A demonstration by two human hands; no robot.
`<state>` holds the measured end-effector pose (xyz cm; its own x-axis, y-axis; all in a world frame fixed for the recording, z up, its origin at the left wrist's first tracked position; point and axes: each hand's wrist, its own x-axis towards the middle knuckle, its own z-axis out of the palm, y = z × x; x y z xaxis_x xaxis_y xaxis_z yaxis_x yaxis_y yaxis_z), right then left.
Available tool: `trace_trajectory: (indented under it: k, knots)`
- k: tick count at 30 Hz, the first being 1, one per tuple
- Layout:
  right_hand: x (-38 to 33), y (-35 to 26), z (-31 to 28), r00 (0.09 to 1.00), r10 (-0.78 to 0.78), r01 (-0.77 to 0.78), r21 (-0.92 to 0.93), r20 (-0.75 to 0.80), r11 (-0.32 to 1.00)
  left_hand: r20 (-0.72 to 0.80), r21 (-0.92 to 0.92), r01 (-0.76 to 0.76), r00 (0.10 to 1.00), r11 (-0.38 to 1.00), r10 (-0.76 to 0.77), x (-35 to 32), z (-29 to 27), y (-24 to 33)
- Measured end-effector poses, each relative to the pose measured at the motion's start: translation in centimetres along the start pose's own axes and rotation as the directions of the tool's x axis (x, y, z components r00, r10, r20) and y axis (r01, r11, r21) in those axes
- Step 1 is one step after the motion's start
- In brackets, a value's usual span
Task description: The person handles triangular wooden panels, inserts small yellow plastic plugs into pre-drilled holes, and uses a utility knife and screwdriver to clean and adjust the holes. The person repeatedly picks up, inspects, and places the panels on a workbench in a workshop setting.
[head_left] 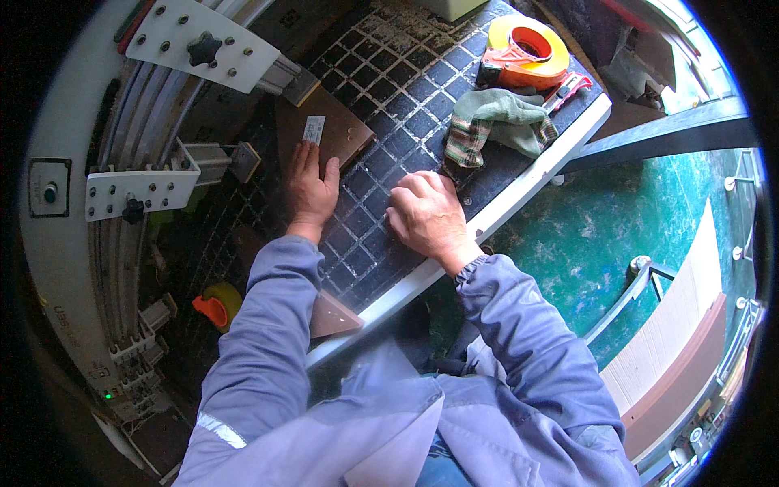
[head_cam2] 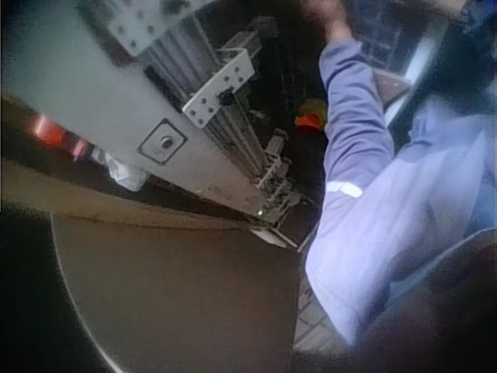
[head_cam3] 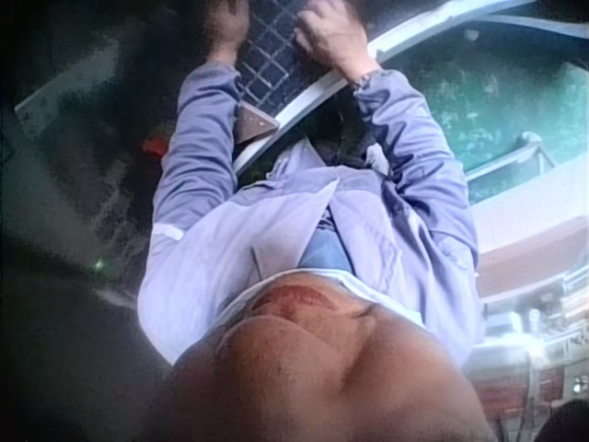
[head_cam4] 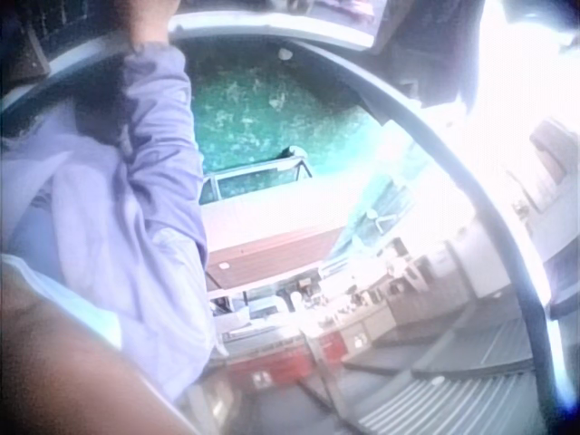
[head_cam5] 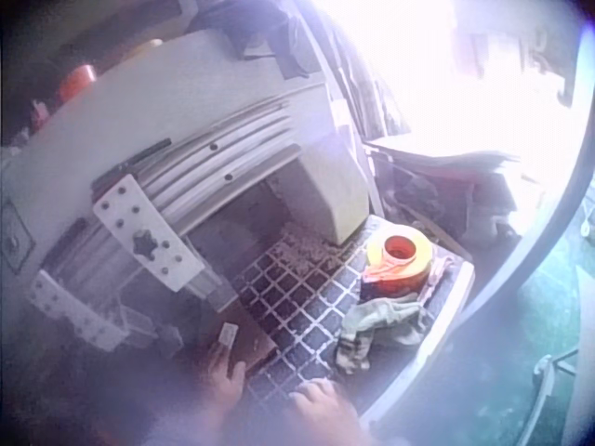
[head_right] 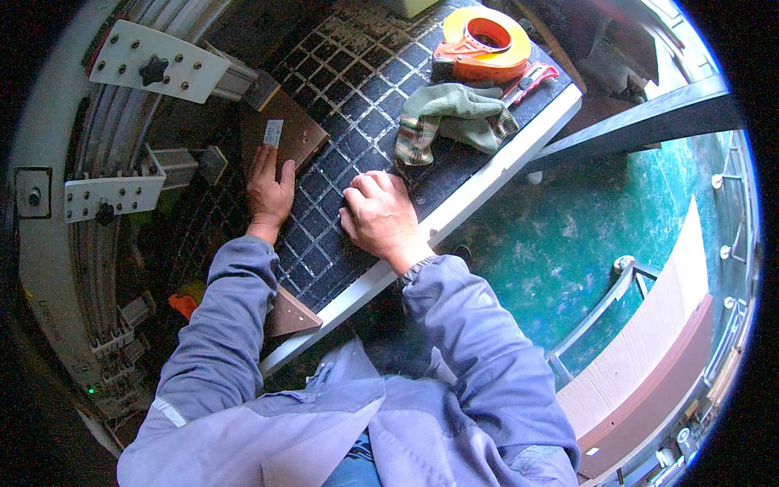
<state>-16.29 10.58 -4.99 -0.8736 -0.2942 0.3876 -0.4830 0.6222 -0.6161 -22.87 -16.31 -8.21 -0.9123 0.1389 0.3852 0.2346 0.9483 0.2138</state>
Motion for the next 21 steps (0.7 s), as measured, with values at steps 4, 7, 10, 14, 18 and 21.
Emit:
trace_trajectory:
  k: [4,7,10,14,18,21]
  knots:
    - [0.1,-0.1,0.0,1.000,-0.002,0.002,-0.007,-0.003,1.000,0.014,0.019,0.011,1.000,1.000,-0.011,0.0,-0.2,0.1]
    - [0.2,-0.1,0.0,1.000,-0.004,0.004,-0.004,-0.004,1.000,0.029,0.017,0.028,0.999,0.999,-0.028,0.0,-0.2,0.3]
    - [0.2,0.0,0.1,1.000,-0.012,0.012,-0.013,-0.008,1.000,0.031,0.018,0.030,0.999,0.999,-0.031,0.1,-0.4,0.5]
    - [0.2,0.0,0.1,1.000,-0.009,0.009,-0.004,-0.006,1.000,0.055,0.021,0.032,0.998,0.999,-0.033,0.1,-0.8,1.0]
    - [0.2,0.0,0.1,1.000,-0.009,0.009,-0.001,0.006,1.000,0.083,0.032,0.058,0.995,0.998,-0.061,0.1,-1.0,1.3]
    - [0.2,0.0,0.1,1.000,-0.007,0.007,0.002,0.002,1.000,0.105,0.053,0.069,0.992,0.996,-0.075,0.2,-1.1,1.4]
